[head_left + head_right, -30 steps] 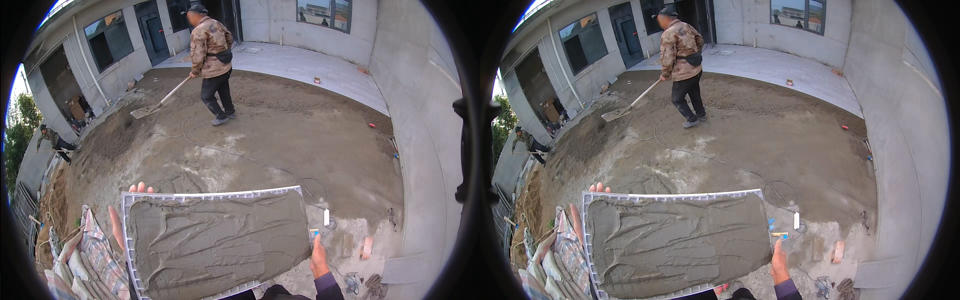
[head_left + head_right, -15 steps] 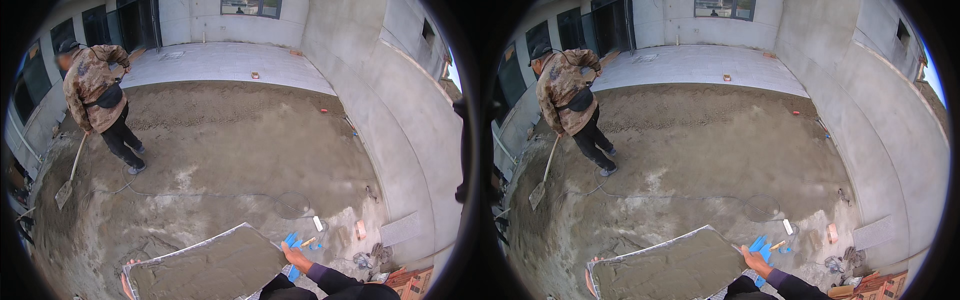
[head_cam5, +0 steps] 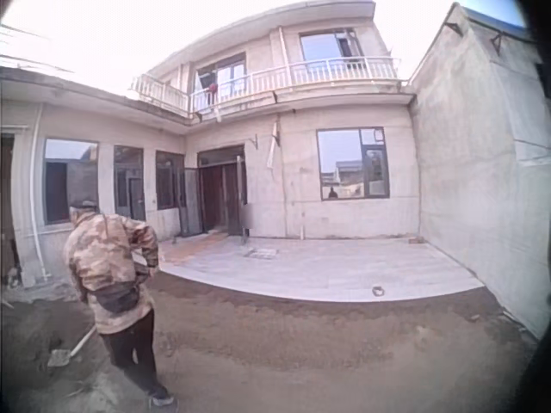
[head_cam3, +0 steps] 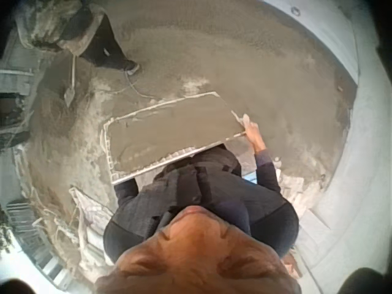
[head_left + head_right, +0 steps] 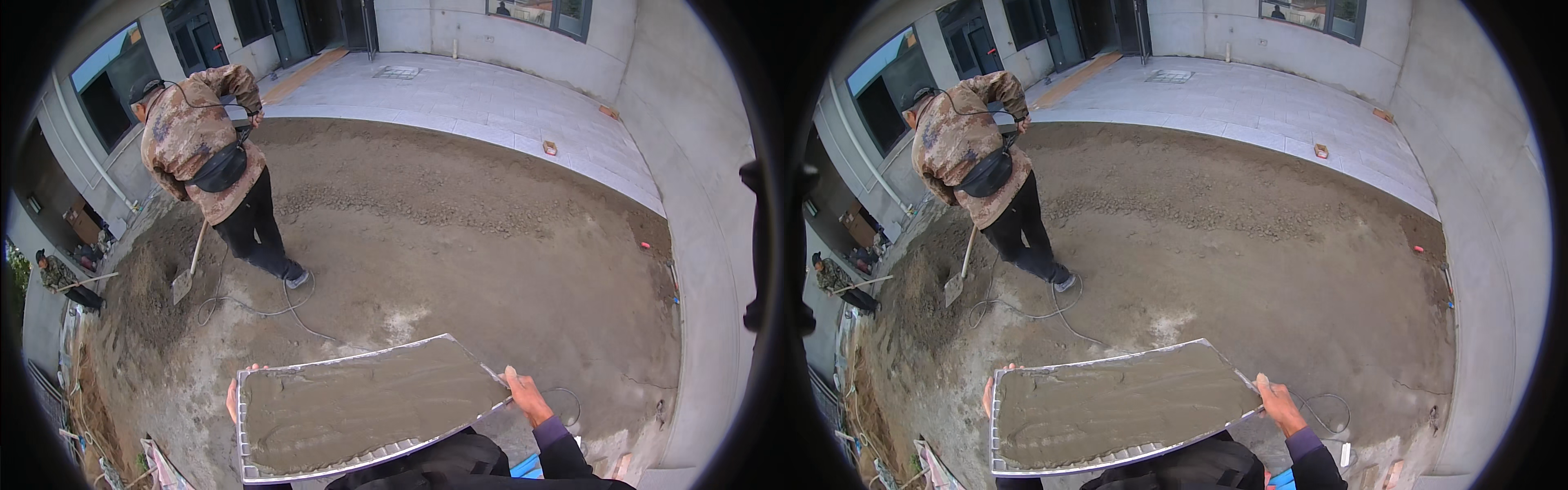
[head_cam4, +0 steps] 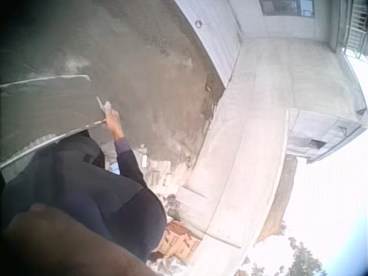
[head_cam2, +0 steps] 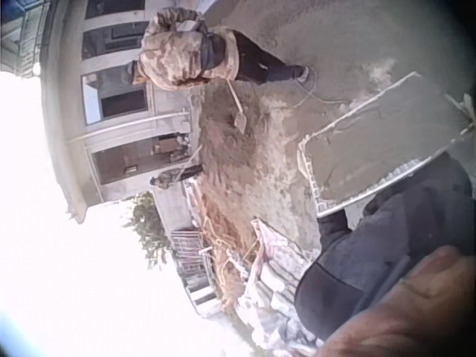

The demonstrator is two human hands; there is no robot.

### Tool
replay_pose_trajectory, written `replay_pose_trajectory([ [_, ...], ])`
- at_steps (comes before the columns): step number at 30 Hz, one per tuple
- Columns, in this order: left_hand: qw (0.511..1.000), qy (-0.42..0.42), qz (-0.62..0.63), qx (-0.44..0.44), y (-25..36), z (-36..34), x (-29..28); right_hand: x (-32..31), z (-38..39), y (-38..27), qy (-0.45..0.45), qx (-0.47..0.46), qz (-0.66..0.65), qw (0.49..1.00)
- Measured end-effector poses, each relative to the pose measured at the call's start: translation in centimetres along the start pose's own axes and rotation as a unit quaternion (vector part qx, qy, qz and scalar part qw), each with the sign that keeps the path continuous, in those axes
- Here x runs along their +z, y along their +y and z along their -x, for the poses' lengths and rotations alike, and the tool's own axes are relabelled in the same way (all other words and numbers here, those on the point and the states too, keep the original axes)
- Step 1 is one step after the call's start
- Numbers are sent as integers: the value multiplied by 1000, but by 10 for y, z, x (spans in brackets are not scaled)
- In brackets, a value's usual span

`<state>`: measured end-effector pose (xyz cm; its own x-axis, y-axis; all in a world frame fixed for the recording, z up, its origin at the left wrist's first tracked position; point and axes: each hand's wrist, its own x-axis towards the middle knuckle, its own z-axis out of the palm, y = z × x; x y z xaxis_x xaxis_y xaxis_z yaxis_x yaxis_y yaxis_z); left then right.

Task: The person measures the floor area, levels the sand base, applies mortar to a tile, and sets it in place, tapping it to align with adjacent tiles. The person uses a tape measure, notched trowel, and rubber mallet during the process.

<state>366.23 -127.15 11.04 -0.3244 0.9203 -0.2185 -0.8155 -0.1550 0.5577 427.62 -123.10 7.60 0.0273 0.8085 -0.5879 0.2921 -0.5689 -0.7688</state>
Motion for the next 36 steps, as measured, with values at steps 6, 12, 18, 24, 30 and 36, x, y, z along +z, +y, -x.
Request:
replay_pose_trajectory([
  [6, 995, 88, -15, 37, 2, -181, 67, -14, -200, -194, -33, -21, 9, 999],
  [12, 985, 156, 16, 77, -11, -410, 90, 4, -412, -339, -17, -42, 27, 999],
  [18, 991, 114, 63, 37, -25, -665, 124, 33, -619, -501, 70, -83, -25, 994],
  [24, 993, 108, 45, 17, -9, -874, 164, 60, -771, -609, 126, -114, -175, 970],
  [30, 992, 73, 63, 76, -42, -1089, 161, 116, -1009, -706, 157, -168, -231, 945],
  [36, 986, 78, 79, 123, -19, -1198, 132, 194, -1198, -841, 90, -195, -160, 963],
])
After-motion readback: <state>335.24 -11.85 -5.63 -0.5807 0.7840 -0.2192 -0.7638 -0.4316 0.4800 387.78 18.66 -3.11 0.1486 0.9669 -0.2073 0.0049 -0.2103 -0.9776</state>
